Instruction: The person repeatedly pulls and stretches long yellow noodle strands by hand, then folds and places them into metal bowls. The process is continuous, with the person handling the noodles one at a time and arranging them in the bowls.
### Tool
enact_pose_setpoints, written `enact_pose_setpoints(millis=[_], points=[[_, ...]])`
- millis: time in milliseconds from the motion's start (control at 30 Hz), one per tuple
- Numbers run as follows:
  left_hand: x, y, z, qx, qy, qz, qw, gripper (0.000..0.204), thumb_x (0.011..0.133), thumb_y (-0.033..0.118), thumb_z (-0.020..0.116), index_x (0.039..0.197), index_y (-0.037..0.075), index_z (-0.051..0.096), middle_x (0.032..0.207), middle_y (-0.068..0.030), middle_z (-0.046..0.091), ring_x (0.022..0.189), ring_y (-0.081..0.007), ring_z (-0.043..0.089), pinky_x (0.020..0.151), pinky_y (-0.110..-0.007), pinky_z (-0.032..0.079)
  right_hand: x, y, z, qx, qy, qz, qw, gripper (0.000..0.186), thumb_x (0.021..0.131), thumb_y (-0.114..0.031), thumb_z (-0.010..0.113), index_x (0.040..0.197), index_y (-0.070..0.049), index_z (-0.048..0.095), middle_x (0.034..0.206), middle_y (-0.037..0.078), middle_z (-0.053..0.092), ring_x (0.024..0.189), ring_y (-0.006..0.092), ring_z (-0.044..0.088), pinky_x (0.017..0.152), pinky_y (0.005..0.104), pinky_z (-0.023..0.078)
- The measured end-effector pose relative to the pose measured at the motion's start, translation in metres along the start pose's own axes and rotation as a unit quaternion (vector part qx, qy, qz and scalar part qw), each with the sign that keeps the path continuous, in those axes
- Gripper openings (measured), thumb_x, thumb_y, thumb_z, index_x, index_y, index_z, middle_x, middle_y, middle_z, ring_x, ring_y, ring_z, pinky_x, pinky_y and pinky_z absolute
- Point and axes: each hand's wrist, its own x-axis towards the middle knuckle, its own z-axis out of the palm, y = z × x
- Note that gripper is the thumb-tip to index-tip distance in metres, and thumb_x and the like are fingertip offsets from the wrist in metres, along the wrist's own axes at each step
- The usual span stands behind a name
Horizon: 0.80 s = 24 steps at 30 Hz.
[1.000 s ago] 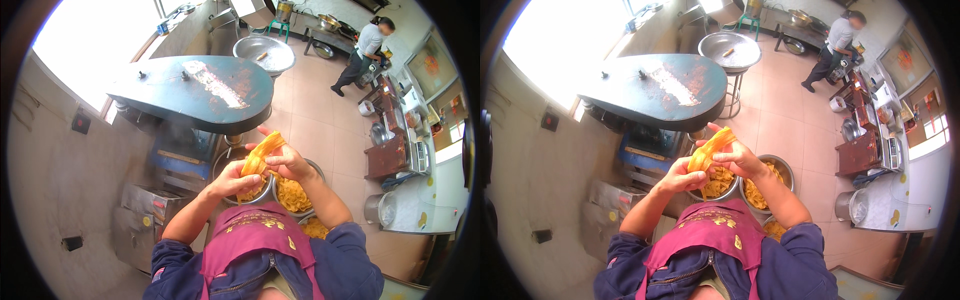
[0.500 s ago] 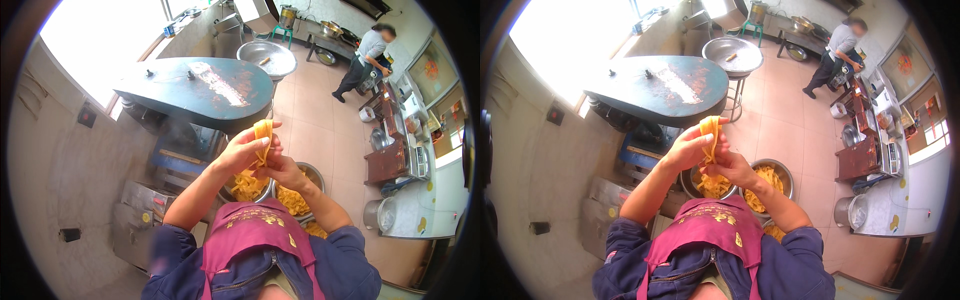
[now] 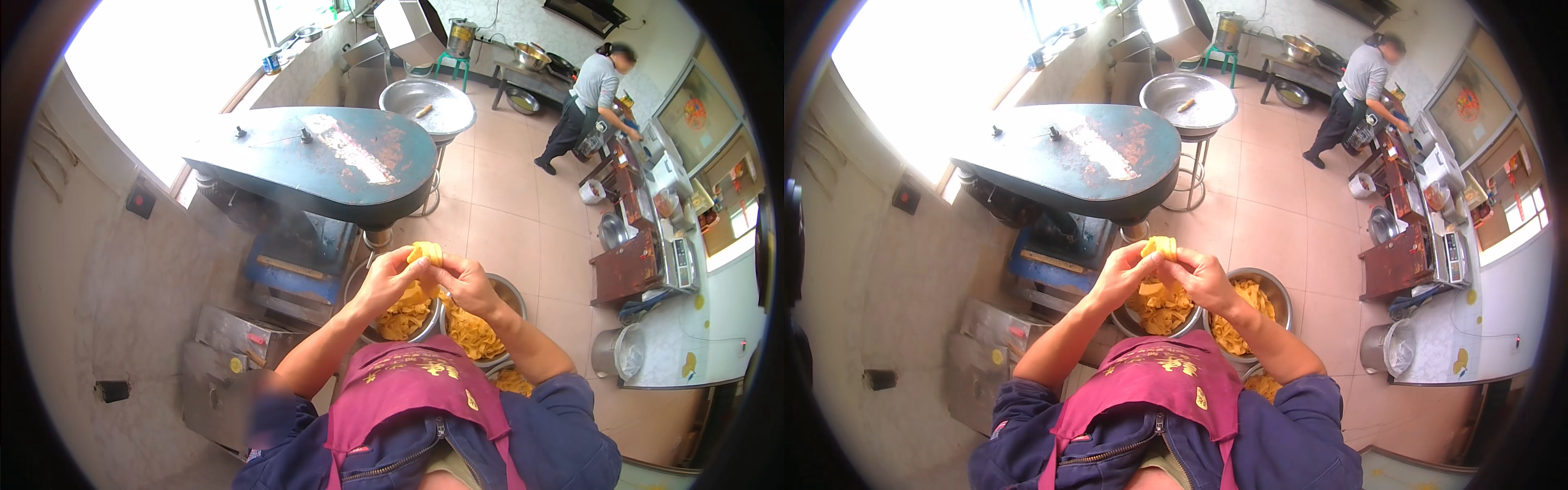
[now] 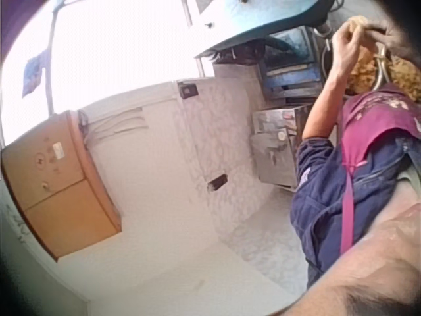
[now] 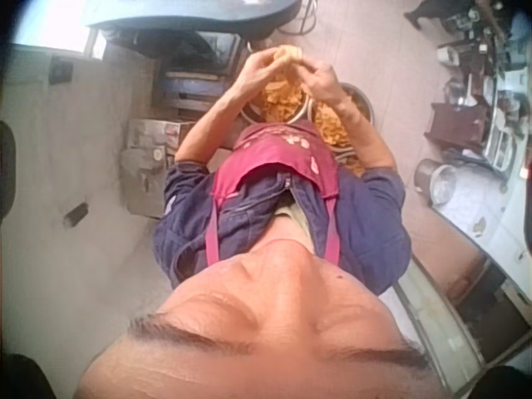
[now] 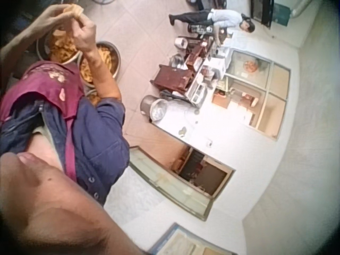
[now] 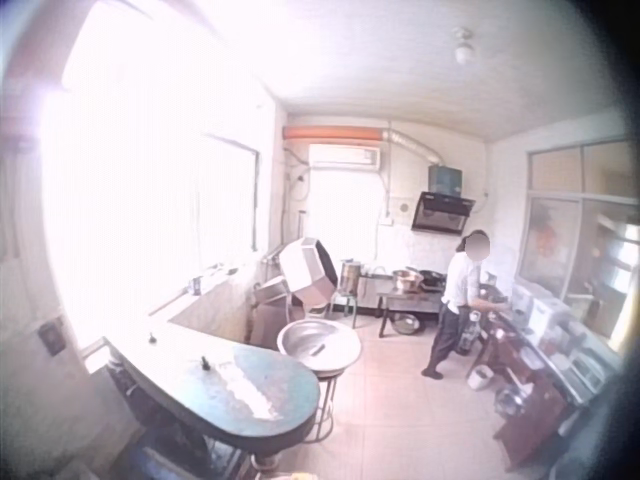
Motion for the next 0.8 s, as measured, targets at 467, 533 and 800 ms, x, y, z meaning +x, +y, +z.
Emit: enact_pose_setpoints(millis=[467,533,800], points=[[-0.015,-0.032,0.015,0.028,0.088,-0.038,0.995,0.024,0.101,0.021,0.069,0.11,0.0,0.074,0.097,-0.0022,0.073,0.088,-0.0085,0.065,0.082,-0.025,0.052,-0.023,0.029,-0.01,-0.067,0.074,0.036,0.994,0.023,0.098,-0.007,0.066,0.116,0.004,0.074,0.107,0.007,0.077,0.098,0.0163,0.07,0.089,0.0302,0.054],[-0.017,-0.05,0.002,-0.261,0.06,-0.107,0.957,0.024,0.102,0.023,0.064,0.107,0.0,0.07,0.108,-0.0085,0.073,0.103,-0.0179,0.068,0.093,-0.031,0.052,-0.024,0.054,-0.029,0.081,0.027,0.081,0.993,0.023,0.099,-0.008,0.064,0.116,0.004,0.074,0.109,0.01,0.077,0.102,0.0163,0.07,0.093,0.0294,0.053],[-0.09,-0.093,-0.115,-0.58,0.255,0.014,0.774,0.02,0.1,0.021,0.06,0.108,0.005,0.069,0.103,-0.0083,0.071,0.105,-0.0237,0.066,0.104,-0.044,0.049,-0.079,0.086,-0.11,0.344,0.233,0.005,0.91,0.022,0.101,-0.013,0.063,0.12,-0.004,0.069,0.11,0.01,0.07,0.105,0.0243,0.067,0.1,0.043,0.054]])
